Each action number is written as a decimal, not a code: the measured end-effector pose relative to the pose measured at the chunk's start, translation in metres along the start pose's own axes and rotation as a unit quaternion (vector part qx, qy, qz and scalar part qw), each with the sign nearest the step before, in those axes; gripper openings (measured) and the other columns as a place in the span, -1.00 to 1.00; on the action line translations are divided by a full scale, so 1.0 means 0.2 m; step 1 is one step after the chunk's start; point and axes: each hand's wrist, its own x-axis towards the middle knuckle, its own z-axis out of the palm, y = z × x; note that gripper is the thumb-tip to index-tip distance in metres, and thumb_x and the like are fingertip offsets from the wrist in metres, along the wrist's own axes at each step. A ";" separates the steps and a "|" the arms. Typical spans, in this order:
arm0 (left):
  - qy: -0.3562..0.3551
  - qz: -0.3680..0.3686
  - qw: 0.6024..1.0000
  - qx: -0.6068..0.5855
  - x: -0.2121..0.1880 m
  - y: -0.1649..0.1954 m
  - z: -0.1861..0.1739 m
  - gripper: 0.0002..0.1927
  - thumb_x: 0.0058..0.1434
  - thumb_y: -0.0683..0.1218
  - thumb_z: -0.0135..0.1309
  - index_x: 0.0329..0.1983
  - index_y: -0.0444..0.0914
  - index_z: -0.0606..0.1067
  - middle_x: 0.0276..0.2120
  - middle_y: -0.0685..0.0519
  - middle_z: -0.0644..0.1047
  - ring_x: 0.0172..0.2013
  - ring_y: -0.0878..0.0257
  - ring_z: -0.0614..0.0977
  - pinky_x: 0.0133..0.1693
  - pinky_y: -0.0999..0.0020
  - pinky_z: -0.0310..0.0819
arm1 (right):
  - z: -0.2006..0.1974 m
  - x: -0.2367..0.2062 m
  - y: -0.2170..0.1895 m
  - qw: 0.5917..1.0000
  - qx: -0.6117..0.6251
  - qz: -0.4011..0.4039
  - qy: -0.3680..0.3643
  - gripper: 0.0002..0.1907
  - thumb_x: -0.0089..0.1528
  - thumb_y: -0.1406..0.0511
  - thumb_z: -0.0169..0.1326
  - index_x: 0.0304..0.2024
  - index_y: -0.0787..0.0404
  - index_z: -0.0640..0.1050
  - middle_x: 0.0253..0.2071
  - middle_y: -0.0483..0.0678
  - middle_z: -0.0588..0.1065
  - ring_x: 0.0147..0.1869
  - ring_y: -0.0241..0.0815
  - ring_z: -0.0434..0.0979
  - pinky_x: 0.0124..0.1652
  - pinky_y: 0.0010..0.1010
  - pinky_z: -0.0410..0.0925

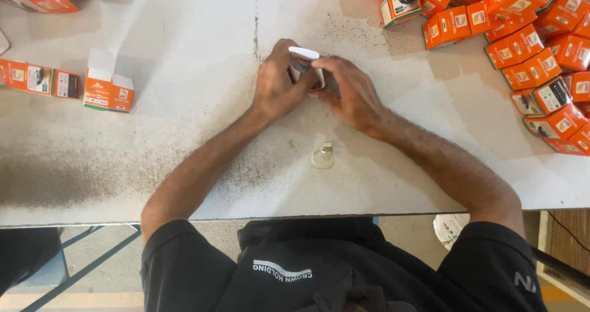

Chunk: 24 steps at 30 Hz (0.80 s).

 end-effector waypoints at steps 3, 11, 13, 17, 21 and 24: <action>-0.075 0.005 0.994 -0.079 -0.01 0.01 -0.08 -0.59 0.23 -0.20 0.12 0.14 -0.35 0.40 -0.28 0.03 0.55 -0.39 0.30 0.60 -0.38 0.37 0.54 | -0.01 0.03 -0.04 0.996 -0.060 -0.073 0.005 -0.37 0.16 0.45 0.34 0.24 0.37 0.39 0.17 0.19 0.48 0.22 0.26 0.53 0.11 -0.06 0.46; -0.118 -0.144 0.957 -0.220 0.06 0.02 -0.16 -0.90 0.39 -0.19 0.08 -0.09 -0.32 0.50 -0.37 0.05 0.62 -0.42 0.39 0.65 -0.43 0.47 0.62 | -0.01 0.04 -0.09 0.996 -0.085 -0.039 0.005 -0.53 0.20 0.43 0.32 0.07 0.28 0.39 0.07 0.16 0.49 0.14 0.22 0.54 0.04 -0.06 0.45; -0.122 -0.143 0.962 -0.199 0.06 0.04 -0.12 -0.87 0.39 -0.20 0.12 -0.06 -0.36 0.50 -0.35 -0.02 0.58 -0.40 0.40 0.57 -0.42 0.46 0.53 | 0.00 0.03 -0.08 0.997 -0.072 -0.032 0.013 -0.55 0.22 0.42 0.32 0.05 0.28 0.36 0.06 0.17 0.49 0.12 0.22 0.54 0.02 -0.07 0.45; -0.014 0.025 1.000 -0.008 0.01 0.10 -0.08 -0.85 0.37 -0.23 0.10 -0.03 -0.38 0.50 -0.08 -0.21 0.55 -0.21 0.20 0.65 -0.28 0.39 0.69 | 0.02 0.00 -0.04 0.999 -0.052 0.014 0.002 -0.52 0.25 0.38 0.35 0.03 0.27 0.33 0.02 0.19 0.52 -0.01 0.20 0.57 -0.05 -0.08 0.44; 0.004 0.264 0.960 0.092 -0.07 0.11 -0.11 -0.68 0.24 -0.23 0.19 0.05 -0.41 0.53 0.18 -0.18 0.55 0.24 -0.02 0.58 0.18 0.15 0.62 | 0.04 -0.03 -0.01 0.999 -0.034 0.017 0.018 -0.42 0.30 0.35 0.34 0.11 0.28 0.19 0.12 0.26 0.50 0.06 0.27 0.58 -0.02 -0.09 0.46; -0.034 0.297 0.942 0.155 -0.10 0.05 -0.13 -0.52 0.11 -0.06 0.39 -0.02 -0.43 0.52 0.19 -0.24 0.50 0.25 -0.16 0.50 0.19 0.04 0.56 | 0.03 -0.04 0.02 0.999 -0.030 -0.014 0.013 -0.38 0.24 0.41 0.20 0.19 0.31 0.12 0.18 0.31 0.48 0.17 0.29 0.59 0.05 -0.07 0.47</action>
